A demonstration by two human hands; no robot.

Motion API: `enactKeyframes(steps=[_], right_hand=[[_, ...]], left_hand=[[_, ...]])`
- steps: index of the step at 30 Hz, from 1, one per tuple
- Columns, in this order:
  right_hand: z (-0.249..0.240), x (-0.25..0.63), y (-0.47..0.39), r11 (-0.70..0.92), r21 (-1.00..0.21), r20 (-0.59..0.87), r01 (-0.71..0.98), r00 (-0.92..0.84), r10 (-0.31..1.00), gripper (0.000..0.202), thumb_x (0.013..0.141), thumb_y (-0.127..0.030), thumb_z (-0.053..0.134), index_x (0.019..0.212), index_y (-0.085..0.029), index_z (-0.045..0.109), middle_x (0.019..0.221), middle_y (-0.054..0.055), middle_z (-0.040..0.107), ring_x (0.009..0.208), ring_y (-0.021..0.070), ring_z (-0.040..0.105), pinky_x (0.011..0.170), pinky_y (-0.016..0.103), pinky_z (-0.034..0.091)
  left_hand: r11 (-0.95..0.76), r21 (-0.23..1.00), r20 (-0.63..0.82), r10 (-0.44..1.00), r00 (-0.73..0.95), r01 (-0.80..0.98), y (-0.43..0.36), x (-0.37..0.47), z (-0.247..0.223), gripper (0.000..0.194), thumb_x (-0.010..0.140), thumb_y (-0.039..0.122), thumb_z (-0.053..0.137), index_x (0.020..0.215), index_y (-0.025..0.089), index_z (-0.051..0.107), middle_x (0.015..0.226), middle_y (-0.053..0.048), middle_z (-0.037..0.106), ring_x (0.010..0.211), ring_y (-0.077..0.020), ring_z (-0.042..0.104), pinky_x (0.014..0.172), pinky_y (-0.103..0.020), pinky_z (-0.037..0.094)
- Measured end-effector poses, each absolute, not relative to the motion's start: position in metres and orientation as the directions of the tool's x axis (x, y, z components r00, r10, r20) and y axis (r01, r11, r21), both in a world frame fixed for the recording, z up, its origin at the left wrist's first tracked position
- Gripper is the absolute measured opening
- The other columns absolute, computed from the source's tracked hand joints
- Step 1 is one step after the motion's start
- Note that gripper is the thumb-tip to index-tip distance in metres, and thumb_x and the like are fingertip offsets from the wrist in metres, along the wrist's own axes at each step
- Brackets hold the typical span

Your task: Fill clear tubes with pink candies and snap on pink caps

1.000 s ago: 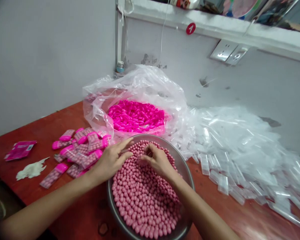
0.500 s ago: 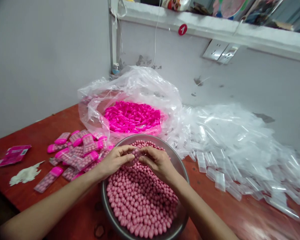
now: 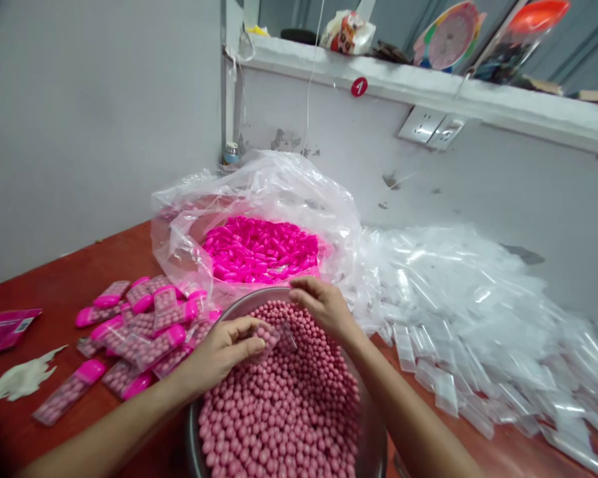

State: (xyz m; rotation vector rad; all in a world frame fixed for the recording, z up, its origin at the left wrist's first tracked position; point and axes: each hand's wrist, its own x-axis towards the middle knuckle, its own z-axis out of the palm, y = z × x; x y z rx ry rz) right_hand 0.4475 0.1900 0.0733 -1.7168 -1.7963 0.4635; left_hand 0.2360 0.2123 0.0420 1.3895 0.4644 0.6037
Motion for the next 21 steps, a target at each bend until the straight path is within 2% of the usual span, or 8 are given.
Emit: enactKeyframes(steps=[2,3,5,8,12,16,18,21], right_hand=[[0.070,0.467,0.223,0.018,-0.304,0.183,0.953,0.040,0.982,0.024,0.087,-0.031,0.043,0.096,-0.017,0.060,0.084,0.004,0.067,0.073,0.0149,0.062,0.065,0.024,0.047],[0.066,0.476,0.240,0.004,-0.209,0.166,0.978,0.031,0.986,0.022,0.086,-0.028,0.044,0.093,-0.017,0.061,0.085,0.005,0.067,0.075,0.0158,0.062,0.067,0.024,0.047],[0.056,0.487,0.274,0.009,-0.094,0.126,0.995,0.003,0.992,0.019,0.085,-0.022,0.045,0.089,-0.016,0.064,0.085,0.006,0.067,0.077,0.0177,0.061,0.069,0.025,0.045],[0.037,0.493,0.316,0.061,0.014,0.073,0.998,-0.062,0.995,0.022,0.084,-0.014,0.043,0.088,-0.015,0.064,0.089,0.011,0.066,0.082,0.0205,0.059,0.070,0.028,0.043],[0.017,0.495,0.344,0.204,0.116,-0.013,0.972,-0.204,0.979,0.024,0.083,-0.007,0.043,0.094,-0.015,0.063,0.104,0.013,0.061,0.099,0.0215,0.052,0.083,0.031,0.036],[0.011,0.499,0.353,0.300,0.141,-0.060,0.944,-0.294,0.954,0.022,0.084,-0.008,0.044,0.093,-0.013,0.063,0.102,0.014,0.062,0.104,0.0218,0.047,0.092,0.034,0.028],[0.013,0.500,0.354,0.300,0.141,-0.046,0.944,-0.296,0.954,0.021,0.084,-0.008,0.044,0.093,-0.013,0.063,0.100,0.015,0.063,0.102,0.0223,0.048,0.093,0.035,0.028],[0.025,0.498,0.348,0.232,0.120,0.042,0.965,-0.238,0.970,0.022,0.085,-0.011,0.044,0.097,-0.010,0.061,0.098,0.017,0.062,0.097,0.0243,0.052,0.086,0.037,0.034]], left_hand=[[0.094,0.987,0.037,0.652,0.757,-0.128,0.212,0.236,0.042,0.020,0.078,0.023,0.055,0.093,0.013,0.064,0.089,-0.006,0.064,0.082,-0.0170,0.058,0.072,-0.025,0.044],[0.090,0.988,0.036,0.662,0.749,-0.127,0.212,0.236,0.043,0.020,0.078,0.022,0.055,0.093,0.014,0.065,0.089,-0.005,0.065,0.082,-0.0168,0.058,0.072,-0.024,0.044],[0.061,0.991,0.047,0.680,0.732,-0.120,0.212,0.235,0.046,0.021,0.078,0.020,0.056,0.095,0.016,0.066,0.089,-0.004,0.066,0.083,-0.0163,0.058,0.074,-0.023,0.043],[0.034,0.992,0.061,0.701,0.711,-0.118,0.213,0.233,0.051,0.021,0.077,0.018,0.057,0.096,0.019,0.068,0.089,-0.001,0.068,0.085,-0.0155,0.060,0.078,-0.022,0.042],[0.006,0.997,0.047,0.734,0.678,-0.076,0.215,0.233,0.055,0.021,0.075,0.018,0.060,0.094,0.022,0.069,0.087,0.002,0.070,0.082,-0.0147,0.061,0.077,-0.020,0.043],[-0.013,0.999,0.037,0.755,0.655,-0.041,0.216,0.234,0.052,0.025,0.074,0.018,0.061,0.097,0.024,0.068,0.087,0.003,0.070,0.081,-0.0148,0.061,0.074,-0.019,0.043],[0.000,0.998,0.044,0.759,0.650,-0.067,0.215,0.233,0.050,0.027,0.076,0.017,0.059,0.101,0.025,0.067,0.089,0.003,0.069,0.081,-0.0147,0.061,0.074,-0.020,0.043],[-0.002,0.995,0.063,0.767,0.638,-0.096,0.214,0.232,0.050,0.027,0.078,0.017,0.055,0.102,0.024,0.066,0.093,0.002,0.069,0.084,-0.0150,0.061,0.076,-0.021,0.043]])
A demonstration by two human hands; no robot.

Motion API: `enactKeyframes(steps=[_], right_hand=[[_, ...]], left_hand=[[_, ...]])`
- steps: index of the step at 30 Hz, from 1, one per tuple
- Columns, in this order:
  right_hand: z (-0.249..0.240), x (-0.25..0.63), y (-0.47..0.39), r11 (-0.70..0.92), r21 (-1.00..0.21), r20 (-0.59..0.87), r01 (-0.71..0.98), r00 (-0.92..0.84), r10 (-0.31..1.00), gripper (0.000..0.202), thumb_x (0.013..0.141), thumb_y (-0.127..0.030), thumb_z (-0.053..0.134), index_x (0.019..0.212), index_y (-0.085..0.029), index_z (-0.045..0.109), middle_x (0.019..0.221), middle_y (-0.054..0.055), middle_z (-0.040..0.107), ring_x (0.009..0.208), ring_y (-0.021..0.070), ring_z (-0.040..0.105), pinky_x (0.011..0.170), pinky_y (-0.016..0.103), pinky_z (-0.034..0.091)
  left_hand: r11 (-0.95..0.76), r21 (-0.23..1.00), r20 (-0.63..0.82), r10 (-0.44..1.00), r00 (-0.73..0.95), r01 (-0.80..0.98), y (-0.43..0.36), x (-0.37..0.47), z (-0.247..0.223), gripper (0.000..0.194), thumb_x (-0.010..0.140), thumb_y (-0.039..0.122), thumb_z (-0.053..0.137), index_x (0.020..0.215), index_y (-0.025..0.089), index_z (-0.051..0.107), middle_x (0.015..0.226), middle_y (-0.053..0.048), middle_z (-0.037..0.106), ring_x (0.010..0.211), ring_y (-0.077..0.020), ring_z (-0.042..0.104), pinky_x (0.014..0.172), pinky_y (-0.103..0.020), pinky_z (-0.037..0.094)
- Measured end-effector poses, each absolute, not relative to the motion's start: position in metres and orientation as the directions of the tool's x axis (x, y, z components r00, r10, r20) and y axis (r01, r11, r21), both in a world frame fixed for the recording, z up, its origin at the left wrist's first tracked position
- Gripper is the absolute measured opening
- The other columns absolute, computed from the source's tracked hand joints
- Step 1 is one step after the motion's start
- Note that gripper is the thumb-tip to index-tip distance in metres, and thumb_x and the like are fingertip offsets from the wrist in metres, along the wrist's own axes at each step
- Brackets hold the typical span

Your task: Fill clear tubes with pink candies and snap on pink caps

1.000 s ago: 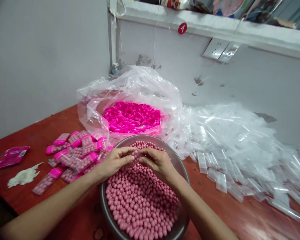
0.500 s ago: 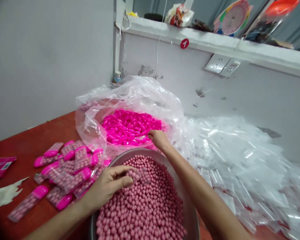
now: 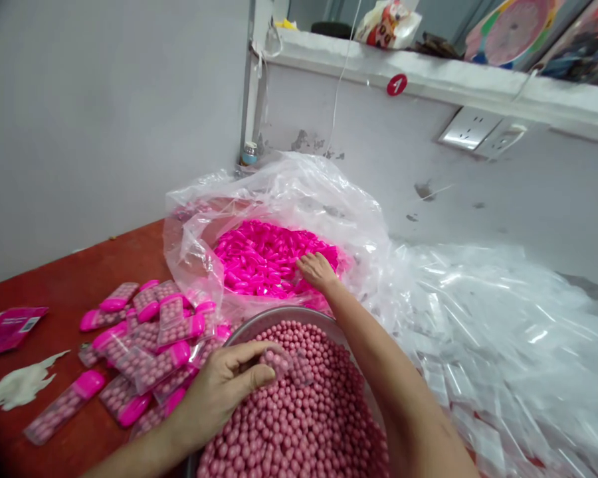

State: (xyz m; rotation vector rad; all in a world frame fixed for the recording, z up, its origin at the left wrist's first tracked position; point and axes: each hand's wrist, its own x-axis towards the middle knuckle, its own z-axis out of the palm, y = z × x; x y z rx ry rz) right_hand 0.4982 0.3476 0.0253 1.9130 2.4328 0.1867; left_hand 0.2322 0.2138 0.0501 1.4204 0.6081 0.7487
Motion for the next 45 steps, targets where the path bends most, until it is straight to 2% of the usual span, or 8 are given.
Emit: enactKeyframes(steps=[6,8,10,27,31,35,38,45], right_hand=[[0.072,0.474,0.265,0.175,-0.109,0.220,0.979,-0.148,0.964,0.035,0.091,-0.032,0.036,0.119,-0.014,0.047,0.100,0.008,0.062,0.087,0.0173,0.059,0.073,0.026,0.046],[0.085,0.457,0.224,0.270,-0.424,0.242,0.864,-0.179,0.953,0.035,0.087,-0.035,0.045,0.116,-0.017,0.050,0.096,0.004,0.063,0.085,0.0173,0.060,0.072,0.026,0.047],[0.093,0.439,0.191,0.318,-0.564,0.243,0.762,-0.215,0.946,0.033,0.084,-0.033,0.052,0.115,-0.021,0.053,0.096,0.003,0.064,0.085,0.0167,0.060,0.074,0.025,0.047],[0.078,0.387,0.125,0.436,-0.361,0.333,0.824,-0.323,0.886,0.017,0.088,-0.023,0.043,0.096,-0.018,0.056,0.081,0.009,0.062,0.072,0.0176,0.056,0.065,0.029,0.044],[0.078,0.391,0.129,0.342,-0.619,0.312,0.707,-0.178,0.933,0.023,0.082,-0.026,0.053,0.104,-0.021,0.059,0.089,0.007,0.064,0.081,0.0192,0.058,0.073,0.032,0.046],[0.074,0.403,0.127,0.072,-0.985,0.075,0.155,0.011,0.997,0.040,0.075,-0.033,0.063,0.114,-0.026,0.055,0.109,0.006,0.061,0.090,0.0208,0.060,0.080,0.038,0.048],[0.066,0.410,0.124,-0.019,-0.995,-0.027,-0.097,0.087,0.996,0.036,0.069,-0.032,0.069,0.103,-0.022,0.061,0.099,0.007,0.065,0.080,0.0200,0.063,0.077,0.038,0.049],[0.071,0.403,0.137,-0.155,-0.977,-0.157,-0.147,0.002,0.988,0.031,0.071,-0.038,0.066,0.094,-0.017,0.064,0.091,0.007,0.066,0.080,0.0185,0.061,0.075,0.035,0.049]], left_hand=[[-0.036,0.996,0.080,0.797,0.598,-0.085,0.214,0.233,0.050,0.024,0.081,0.024,0.051,0.099,0.021,0.066,0.095,0.000,0.068,0.089,-0.0169,0.060,0.078,-0.022,0.044],[-0.067,0.995,0.097,0.789,0.607,-0.072,0.214,0.234,0.050,0.024,0.081,0.025,0.051,0.099,0.020,0.066,0.096,-0.001,0.068,0.090,-0.0176,0.059,0.081,-0.023,0.043],[-0.115,0.993,0.112,0.779,0.617,-0.035,0.213,0.234,0.049,0.026,0.081,0.025,0.051,0.101,0.019,0.065,0.100,-0.002,0.067,0.093,-0.0189,0.058,0.084,-0.025,0.041],[-0.466,0.883,0.289,0.641,0.711,0.061,0.196,0.222,0.048,0.025,0.082,0.019,0.046,0.093,0.019,0.068,0.083,-0.006,0.068,0.079,-0.0187,0.061,0.077,-0.026,0.043],[-0.332,0.943,0.252,0.690,0.679,-0.013,0.200,0.224,0.048,0.024,0.080,0.021,0.051,0.097,0.019,0.068,0.088,-0.005,0.069,0.086,-0.0191,0.060,0.081,-0.027,0.044],[0.057,0.985,0.066,0.756,0.651,-0.166,0.208,0.227,0.044,0.034,0.080,0.027,0.053,0.111,0.015,0.060,0.098,-0.007,0.067,0.083,-0.0192,0.061,0.073,-0.029,0.048],[0.137,0.973,0.023,0.742,0.670,-0.184,0.211,0.227,0.042,0.038,0.078,0.029,0.055,0.112,0.013,0.060,0.096,-0.008,0.068,0.081,-0.0197,0.062,0.072,-0.030,0.049],[-0.152,0.979,0.201,0.678,0.707,-0.133,0.204,0.222,0.048,0.027,0.079,0.022,0.053,0.103,0.019,0.066,0.099,-0.003,0.068,0.089,-0.0206,0.061,0.081,-0.028,0.045]])
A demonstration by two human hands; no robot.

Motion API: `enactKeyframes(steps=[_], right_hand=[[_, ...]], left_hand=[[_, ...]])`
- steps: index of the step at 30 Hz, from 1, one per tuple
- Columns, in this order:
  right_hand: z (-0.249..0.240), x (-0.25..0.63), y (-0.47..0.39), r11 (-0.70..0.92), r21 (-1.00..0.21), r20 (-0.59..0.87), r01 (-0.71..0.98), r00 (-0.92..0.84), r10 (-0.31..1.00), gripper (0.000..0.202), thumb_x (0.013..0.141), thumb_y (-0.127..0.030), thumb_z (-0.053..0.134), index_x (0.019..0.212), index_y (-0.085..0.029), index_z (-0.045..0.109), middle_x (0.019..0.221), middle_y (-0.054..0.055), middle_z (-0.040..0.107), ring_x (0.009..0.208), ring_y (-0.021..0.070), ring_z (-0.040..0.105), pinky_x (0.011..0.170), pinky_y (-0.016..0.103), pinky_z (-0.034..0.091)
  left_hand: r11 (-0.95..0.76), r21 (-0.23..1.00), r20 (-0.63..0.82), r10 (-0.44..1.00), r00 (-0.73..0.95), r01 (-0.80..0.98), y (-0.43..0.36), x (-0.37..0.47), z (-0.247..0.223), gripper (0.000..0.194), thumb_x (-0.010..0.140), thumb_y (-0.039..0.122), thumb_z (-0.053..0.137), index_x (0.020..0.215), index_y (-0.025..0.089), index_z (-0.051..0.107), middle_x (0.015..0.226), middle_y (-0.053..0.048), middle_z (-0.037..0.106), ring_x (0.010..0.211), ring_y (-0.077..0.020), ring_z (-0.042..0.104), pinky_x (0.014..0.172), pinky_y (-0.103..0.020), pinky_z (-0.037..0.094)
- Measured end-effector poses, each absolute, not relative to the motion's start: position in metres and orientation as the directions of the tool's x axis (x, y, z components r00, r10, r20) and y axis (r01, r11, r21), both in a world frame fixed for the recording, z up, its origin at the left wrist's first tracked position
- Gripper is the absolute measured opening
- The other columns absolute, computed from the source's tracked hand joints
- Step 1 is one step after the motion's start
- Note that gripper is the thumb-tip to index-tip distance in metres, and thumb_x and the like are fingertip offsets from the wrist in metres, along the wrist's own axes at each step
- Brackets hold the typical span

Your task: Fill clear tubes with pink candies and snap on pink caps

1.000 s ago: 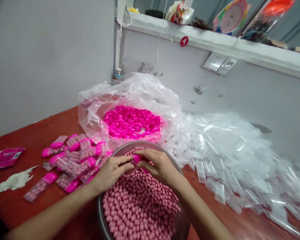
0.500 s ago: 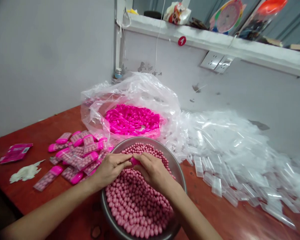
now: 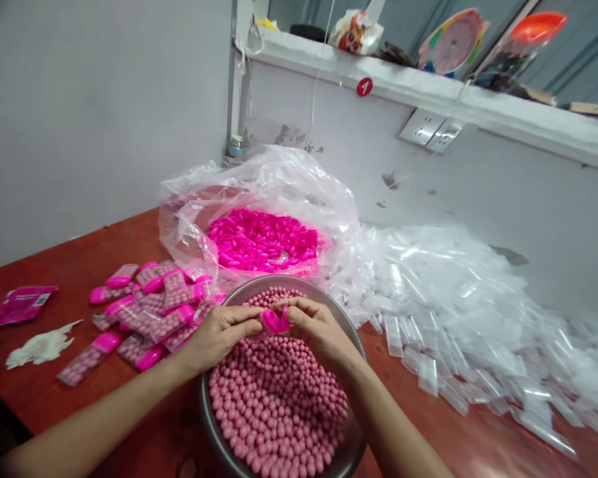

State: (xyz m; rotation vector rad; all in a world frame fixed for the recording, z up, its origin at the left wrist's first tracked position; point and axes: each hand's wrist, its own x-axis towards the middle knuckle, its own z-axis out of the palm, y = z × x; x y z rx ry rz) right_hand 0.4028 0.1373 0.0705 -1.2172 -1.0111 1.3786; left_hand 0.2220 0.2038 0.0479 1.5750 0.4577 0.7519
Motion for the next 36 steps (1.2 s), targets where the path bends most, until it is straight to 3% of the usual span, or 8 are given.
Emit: enactKeyframes(steps=[5,12,16,19,23,27,32,36], right_hand=[[0.080,0.391,0.145,-0.332,-0.913,-0.307,-0.236,-0.137,0.942,0.022,0.071,-0.028,0.067,0.089,-0.016,0.065,0.082,0.005,0.066,0.076,0.0169,0.063,0.076,0.038,0.049],[0.074,0.378,0.151,-0.309,-0.923,-0.306,-0.231,-0.047,0.951,0.018,0.068,-0.028,0.069,0.078,-0.014,0.064,0.071,0.003,0.065,0.064,0.0147,0.062,0.067,0.034,0.051],[0.081,0.386,0.158,-0.205,-0.975,-0.203,-0.084,-0.027,0.979,0.024,0.074,-0.037,0.062,0.089,-0.018,0.063,0.088,0.003,0.064,0.078,0.0139,0.060,0.070,0.028,0.049],[0.086,0.404,0.160,-0.110,-0.970,-0.103,0.219,0.042,0.994,0.032,0.078,-0.042,0.055,0.100,-0.020,0.060,0.099,0.004,0.062,0.089,0.0171,0.058,0.074,0.030,0.048],[0.075,0.423,0.159,-0.120,-0.612,-0.037,0.781,0.123,0.992,0.028,0.076,-0.038,0.057,0.095,-0.018,0.061,0.094,0.007,0.064,0.086,0.0208,0.058,0.074,0.031,0.043],[0.054,0.422,0.162,-0.203,-0.259,-0.087,0.944,0.187,0.979,0.027,0.068,-0.035,0.064,0.087,-0.017,0.060,0.084,0.008,0.064,0.077,0.0231,0.058,0.064,0.028,0.038],[0.043,0.420,0.167,-0.176,-0.442,-0.138,0.880,0.127,0.982,0.016,0.068,-0.028,0.062,0.081,-0.018,0.059,0.074,0.001,0.062,0.069,0.0164,0.056,0.060,0.024,0.038],[0.045,0.419,0.162,-0.160,-0.849,-0.157,0.504,0.048,0.986,0.018,0.074,-0.030,0.059,0.085,-0.018,0.054,0.077,0.000,0.059,0.070,0.0142,0.056,0.062,0.024,0.043]], left_hand=[[-0.207,0.969,0.244,0.687,0.684,-0.137,0.202,0.220,0.049,0.027,0.080,0.021,0.054,0.104,0.020,0.065,0.100,-0.003,0.068,0.087,-0.0191,0.063,0.080,-0.026,0.046],[-0.286,0.955,0.261,0.695,0.670,-0.076,0.202,0.219,0.050,0.024,0.080,0.021,0.054,0.101,0.021,0.067,0.094,-0.002,0.070,0.081,-0.0177,0.064,0.074,-0.024,0.048],[-0.246,0.966,0.247,0.770,0.589,-0.084,0.202,0.222,0.050,0.028,0.081,0.022,0.053,0.107,0.019,0.063,0.104,-0.003,0.067,0.094,-0.0191,0.061,0.085,-0.027,0.045],[-0.198,0.978,0.204,0.882,0.426,-0.059,0.213,0.210,0.049,0.037,0.080,0.029,0.054,0.114,0.017,0.058,0.113,-0.005,0.062,0.103,-0.0199,0.057,0.091,-0.030,0.043],[-0.260,0.946,0.230,0.959,0.163,0.192,0.250,0.165,0.038,0.042,0.079,0.036,0.053,0.115,0.016,0.056,0.116,-0.005,0.060,0.105,-0.0215,0.056,0.094,-0.034,0.042],[-0.349,0.760,0.371,0.926,0.075,0.548,0.281,0.128,0.021,0.039,0.078,0.034,0.051,0.110,0.013,0.060,0.112,-0.009,0.062,0.106,-0.0255,0.054,0.095,-0.040,0.039],[-0.593,0.630,0.576,0.790,0.211,0.501,0.255,0.151,0.031,0.035,0.081,0.029,0.049,0.111,0.013,0.058,0.115,-0.009,0.060,0.111,-0.0225,0.051,0.099,-0.039,0.036],[-0.653,0.708,0.482,0.726,0.491,0.271,0.217,0.197,0.051,0.035,0.083,0.022,0.047,0.117,0.015,0.054,0.117,-0.008,0.058,0.109,-0.0184,0.053,0.097,-0.033,0.038]])
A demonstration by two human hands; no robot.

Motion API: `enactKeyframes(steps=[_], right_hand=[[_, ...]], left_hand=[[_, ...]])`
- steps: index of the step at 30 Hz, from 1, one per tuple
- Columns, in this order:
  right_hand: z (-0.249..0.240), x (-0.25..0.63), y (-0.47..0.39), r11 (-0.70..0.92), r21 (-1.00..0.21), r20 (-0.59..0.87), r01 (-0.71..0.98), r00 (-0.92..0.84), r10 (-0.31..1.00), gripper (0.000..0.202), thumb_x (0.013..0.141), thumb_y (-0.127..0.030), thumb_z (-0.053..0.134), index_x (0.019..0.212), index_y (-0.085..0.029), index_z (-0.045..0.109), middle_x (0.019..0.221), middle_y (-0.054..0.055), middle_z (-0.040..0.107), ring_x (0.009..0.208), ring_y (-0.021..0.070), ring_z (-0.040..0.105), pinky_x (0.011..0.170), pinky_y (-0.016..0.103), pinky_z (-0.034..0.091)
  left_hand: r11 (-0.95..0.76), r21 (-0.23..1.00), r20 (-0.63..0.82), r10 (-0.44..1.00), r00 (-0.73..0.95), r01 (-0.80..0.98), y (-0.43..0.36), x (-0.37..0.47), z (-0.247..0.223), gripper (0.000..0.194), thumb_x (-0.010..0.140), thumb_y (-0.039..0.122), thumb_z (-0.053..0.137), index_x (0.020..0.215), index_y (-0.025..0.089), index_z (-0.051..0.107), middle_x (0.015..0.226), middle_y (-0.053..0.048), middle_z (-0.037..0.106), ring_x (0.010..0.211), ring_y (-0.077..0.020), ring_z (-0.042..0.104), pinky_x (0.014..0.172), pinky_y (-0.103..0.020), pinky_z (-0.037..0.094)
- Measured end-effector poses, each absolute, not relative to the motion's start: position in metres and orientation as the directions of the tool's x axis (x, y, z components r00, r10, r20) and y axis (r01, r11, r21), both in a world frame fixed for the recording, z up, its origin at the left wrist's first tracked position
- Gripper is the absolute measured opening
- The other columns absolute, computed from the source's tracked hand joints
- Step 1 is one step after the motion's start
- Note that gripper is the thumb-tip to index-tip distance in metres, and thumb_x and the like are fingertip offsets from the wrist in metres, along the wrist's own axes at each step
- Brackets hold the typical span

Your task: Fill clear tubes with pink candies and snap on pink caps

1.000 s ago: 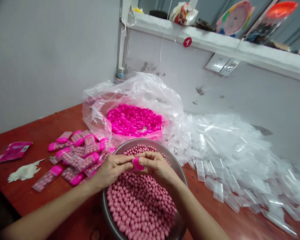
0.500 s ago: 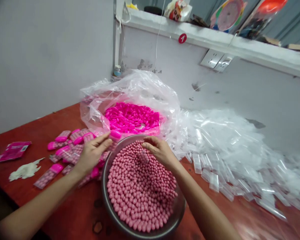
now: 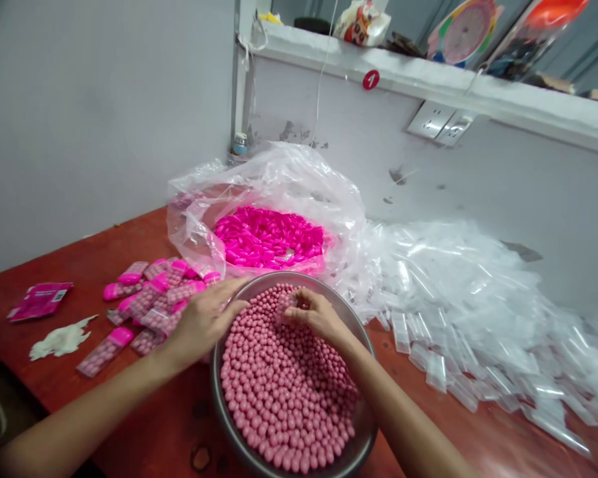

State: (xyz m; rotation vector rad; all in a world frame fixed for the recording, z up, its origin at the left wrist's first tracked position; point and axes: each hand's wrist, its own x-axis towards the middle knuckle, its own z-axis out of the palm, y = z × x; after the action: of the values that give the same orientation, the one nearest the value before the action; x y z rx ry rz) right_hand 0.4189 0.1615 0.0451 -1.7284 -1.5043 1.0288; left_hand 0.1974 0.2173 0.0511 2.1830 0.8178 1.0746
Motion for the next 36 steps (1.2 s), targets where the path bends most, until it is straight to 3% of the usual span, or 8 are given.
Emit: enactKeyframes(steps=[3,6,13,18,26,29,34,36], right_hand=[[0.049,0.408,0.152,-0.109,-0.979,-0.111,0.173,0.001,0.994,0.022,0.075,-0.029,0.060,0.093,-0.019,0.051,0.084,0.000,0.058,0.074,0.0133,0.057,0.066,0.026,0.047],[0.054,0.400,0.144,-0.061,-0.990,-0.063,0.125,-0.010,0.998,0.024,0.075,-0.025,0.062,0.096,-0.019,0.051,0.088,0.001,0.059,0.081,0.0143,0.058,0.072,0.029,0.048],[0.067,0.412,0.137,0.237,-0.747,0.211,0.621,-0.117,0.971,0.027,0.081,-0.023,0.055,0.109,-0.025,0.054,0.104,0.004,0.061,0.092,0.0163,0.058,0.079,0.028,0.046],[0.073,0.416,0.133,0.340,-0.587,0.243,0.735,-0.240,0.940,0.015,0.080,-0.023,0.058,0.095,-0.020,0.057,0.084,0.002,0.065,0.073,0.0120,0.060,0.066,0.021,0.045],[0.067,0.404,0.132,0.418,-0.469,0.166,0.778,-0.387,0.907,0.008,0.085,-0.020,0.047,0.079,-0.016,0.050,0.066,0.001,0.056,0.055,0.0086,0.049,0.051,0.019,0.034],[0.071,0.407,0.135,0.334,-0.551,0.089,0.764,-0.345,0.934,0.010,0.083,-0.022,0.051,0.075,-0.016,0.049,0.061,-0.002,0.052,0.052,0.0077,0.044,0.047,0.019,0.031],[0.093,0.435,0.165,0.025,-0.769,-0.280,0.638,-0.371,0.885,0.018,0.074,-0.032,0.063,0.076,-0.017,0.054,0.061,-0.003,0.056,0.054,0.0091,0.049,0.048,0.018,0.036],[0.096,0.447,0.197,0.035,-0.763,-0.256,0.645,-0.352,0.900,0.022,0.075,-0.037,0.061,0.084,-0.016,0.059,0.072,0.001,0.062,0.063,0.0126,0.056,0.056,0.020,0.042]], left_hand=[[-0.555,0.811,0.333,0.700,0.632,0.187,0.208,0.221,0.055,0.033,0.080,0.021,0.052,0.112,0.017,0.057,0.110,-0.007,0.063,0.101,-0.0191,0.056,0.091,-0.030,0.042],[-0.450,0.886,0.254,0.675,0.693,0.113,0.210,0.230,0.052,0.024,0.079,0.021,0.052,0.101,0.019,0.063,0.096,-0.003,0.067,0.089,-0.0174,0.060,0.083,-0.027,0.044],[-0.269,0.963,0.158,0.628,0.762,0.022,0.216,0.231,0.046,0.026,0.078,0.019,0.051,0.100,0.017,0.064,0.096,-0.003,0.066,0.090,-0.0181,0.059,0.081,-0.025,0.042],[-0.237,0.972,0.146,0.591,0.793,-0.003,0.215,0.233,0.047,0.025,0.077,0.016,0.052,0.098,0.015,0.066,0.095,-0.004,0.067,0.089,-0.0179,0.059,0.082,-0.025,0.041],[-0.349,0.935,0.164,0.602,0.782,0.072,0.212,0.230,0.051,0.017,0.077,0.015,0.053,0.084,0.015,0.068,0.081,-0.001,0.068,0.076,-0.0143,0.059,0.072,-0.022,0.041],[-0.379,0.920,0.173,0.623,0.763,0.100,0.210,0.229,0.052,0.018,0.078,0.016,0.052,0.084,0.016,0.069,0.081,-0.001,0.068,0.076,-0.0143,0.058,0.073,-0.022,0.041],[-0.259,0.959,0.116,0.724,0.680,0.112,0.211,0.231,0.051,0.021,0.076,0.018,0.054,0.092,0.019,0.068,0.093,-0.002,0.069,0.086,-0.0171,0.059,0.081,-0.026,0.042],[-0.163,0.982,0.061,0.755,0.653,0.097,0.211,0.233,0.049,0.025,0.076,0.020,0.055,0.098,0.019,0.066,0.096,-0.003,0.068,0.087,-0.0176,0.059,0.080,-0.026,0.044]])
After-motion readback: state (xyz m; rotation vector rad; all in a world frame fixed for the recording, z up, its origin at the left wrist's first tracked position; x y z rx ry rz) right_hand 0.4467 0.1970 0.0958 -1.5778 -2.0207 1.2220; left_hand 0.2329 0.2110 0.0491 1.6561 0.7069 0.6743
